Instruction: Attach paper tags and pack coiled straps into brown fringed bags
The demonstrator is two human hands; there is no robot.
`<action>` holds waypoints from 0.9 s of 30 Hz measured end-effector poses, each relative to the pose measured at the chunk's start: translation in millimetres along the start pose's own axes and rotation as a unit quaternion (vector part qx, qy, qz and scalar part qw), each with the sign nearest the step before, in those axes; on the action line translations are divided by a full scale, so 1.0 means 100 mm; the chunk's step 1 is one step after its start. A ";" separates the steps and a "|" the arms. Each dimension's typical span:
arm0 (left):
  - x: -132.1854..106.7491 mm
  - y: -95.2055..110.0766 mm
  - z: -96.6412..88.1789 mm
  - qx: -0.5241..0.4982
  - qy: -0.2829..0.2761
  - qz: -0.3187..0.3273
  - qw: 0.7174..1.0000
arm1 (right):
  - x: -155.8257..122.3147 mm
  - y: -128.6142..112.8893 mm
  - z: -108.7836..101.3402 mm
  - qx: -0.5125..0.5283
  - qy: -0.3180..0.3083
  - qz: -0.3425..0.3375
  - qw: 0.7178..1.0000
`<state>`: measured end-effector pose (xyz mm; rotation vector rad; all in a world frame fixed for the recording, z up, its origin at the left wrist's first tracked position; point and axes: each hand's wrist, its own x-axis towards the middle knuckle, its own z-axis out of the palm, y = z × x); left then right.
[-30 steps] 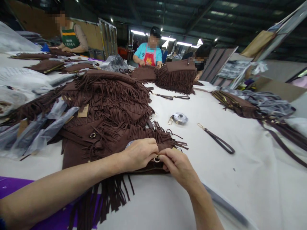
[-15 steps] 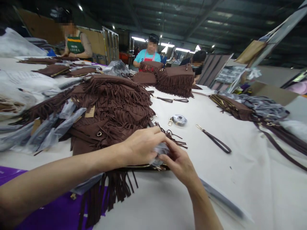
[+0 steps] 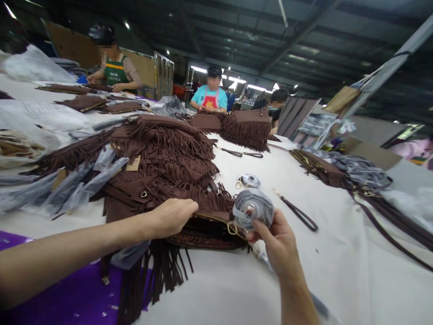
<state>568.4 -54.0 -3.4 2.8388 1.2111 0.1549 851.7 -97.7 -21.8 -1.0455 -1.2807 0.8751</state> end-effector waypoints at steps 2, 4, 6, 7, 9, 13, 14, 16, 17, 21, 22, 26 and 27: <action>0.08 -0.06 -0.13 -0.032 0.018 -0.031 0.999 | -0.11 -0.03 0.00 -0.012 -0.004 -0.036 0.999; 0.13 -0.10 -0.25 -0.054 0.032 -0.049 0.997 | -0.26 -0.07 0.01 -0.067 -0.027 -0.084 0.994; 0.16 -0.11 -0.33 -0.059 0.046 -0.054 0.996 | -0.43 -0.11 0.06 -0.177 -0.056 -0.159 0.970; 0.17 -0.11 -0.35 -0.058 0.053 -0.053 0.995 | -0.52 -0.12 0.11 -0.245 -0.075 -0.206 0.944; 0.18 -0.09 -0.39 -0.056 0.064 -0.048 0.995 | -0.68 -0.10 0.25 -0.365 -0.111 -0.296 0.876; 0.18 -0.09 -0.44 -0.059 0.074 -0.047 0.994 | -0.87 0.04 0.46 -0.470 -0.152 -0.398 0.773; 0.17 -0.10 -0.45 -0.060 0.075 -0.047 0.994 | -0.87 0.07 0.48 -0.488 -0.158 -0.410 0.754; 0.14 -0.10 -0.47 -0.061 0.075 -0.046 0.994 | -0.84 0.12 0.50 -0.523 -0.139 -0.418 0.729; 0.12 -0.09 -0.48 -0.062 0.074 -0.043 0.994 | -0.80 0.14 0.51 -0.537 -0.114 -0.415 0.725; 0.08 0.01 -0.48 -0.070 0.068 -0.029 0.995 | -0.60 0.25 0.72 -0.572 -0.016 -0.376 0.729; 0.09 0.04 -0.48 -0.070 0.067 -0.024 0.995 | -0.55 0.30 0.83 -0.588 -0.016 -0.351 0.728; 0.10 0.09 -0.43 -0.072 0.051 -0.009 0.996 | -0.36 0.44 1.20 -0.679 -0.091 -0.183 0.705; 0.09 0.07 -0.43 -0.082 0.038 0.001 0.996 | -0.33 0.44 1.23 -0.697 -0.107 -0.163 0.690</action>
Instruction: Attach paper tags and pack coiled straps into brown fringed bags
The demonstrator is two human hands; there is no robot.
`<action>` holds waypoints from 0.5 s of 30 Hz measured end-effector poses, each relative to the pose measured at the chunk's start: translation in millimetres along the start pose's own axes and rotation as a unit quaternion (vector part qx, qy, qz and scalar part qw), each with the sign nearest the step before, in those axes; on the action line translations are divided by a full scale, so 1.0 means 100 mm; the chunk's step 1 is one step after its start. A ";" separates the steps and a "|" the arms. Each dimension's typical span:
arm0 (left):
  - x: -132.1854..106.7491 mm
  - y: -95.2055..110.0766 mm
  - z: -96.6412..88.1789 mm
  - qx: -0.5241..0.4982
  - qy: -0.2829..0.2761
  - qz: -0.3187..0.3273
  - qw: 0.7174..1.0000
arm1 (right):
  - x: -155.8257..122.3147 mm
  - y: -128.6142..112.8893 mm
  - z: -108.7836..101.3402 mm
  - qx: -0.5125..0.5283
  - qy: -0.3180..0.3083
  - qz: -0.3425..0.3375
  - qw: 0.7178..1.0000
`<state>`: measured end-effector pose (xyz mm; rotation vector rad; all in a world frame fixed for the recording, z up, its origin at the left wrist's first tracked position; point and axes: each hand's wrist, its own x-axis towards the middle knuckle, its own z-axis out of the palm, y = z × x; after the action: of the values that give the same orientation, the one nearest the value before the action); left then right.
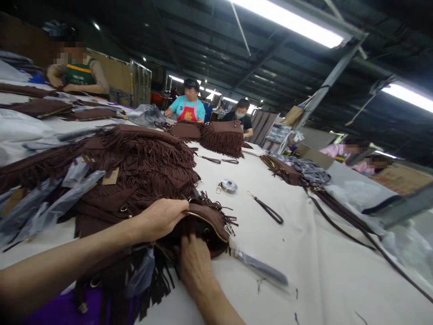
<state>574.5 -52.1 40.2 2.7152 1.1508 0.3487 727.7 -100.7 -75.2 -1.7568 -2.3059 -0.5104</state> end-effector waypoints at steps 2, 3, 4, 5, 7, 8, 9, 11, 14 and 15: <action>-0.06 -0.09 -0.02 -0.049 -0.041 0.034 0.997 | 0.00 0.04 -0.05 -0.024 -0.010 0.001 1.000; -0.12 -0.15 -0.04 -0.080 -0.061 0.051 0.994 | -0.03 0.09 -0.09 -0.028 -0.008 0.001 1.000; -0.20 -0.22 -0.08 -0.108 -0.073 0.062 0.989 | -0.08 0.14 -0.14 -0.017 0.000 0.000 1.000; -0.29 -0.29 -0.12 -0.128 -0.076 0.065 0.987 | -0.14 0.19 -0.18 0.008 0.014 -0.009 1.000; -0.52 -0.41 -0.21 -0.129 -0.066 0.063 0.987 | -0.27 0.23 -0.27 0.124 0.072 -0.051 0.988; -0.64 -0.44 -0.25 -0.113 -0.061 0.060 0.990 | -0.34 0.21 -0.31 0.204 0.089 -0.070 0.972; -0.76 -0.45 -0.28 -0.093 -0.062 0.060 0.992 | -0.41 0.14 -0.35 0.284 0.090 -0.080 0.951; -0.96 -0.42 -0.27 -0.040 -0.077 0.055 0.995 | -0.52 -0.08 -0.43 0.400 0.035 -0.068 0.913; -1.14 -0.35 -0.06 0.058 -0.091 0.017 0.994 | -0.53 -0.55 -0.51 0.418 -0.044 -0.006 0.907; -1.16 -0.35 0.04 0.083 -0.086 0.003 0.993 | -0.48 -0.69 -0.52 0.393 -0.050 0.010 0.918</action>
<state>473.1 -112.6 10.8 2.8227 1.1702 0.0185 672.2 -179.9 -54.9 -1.3957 -2.0907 0.4773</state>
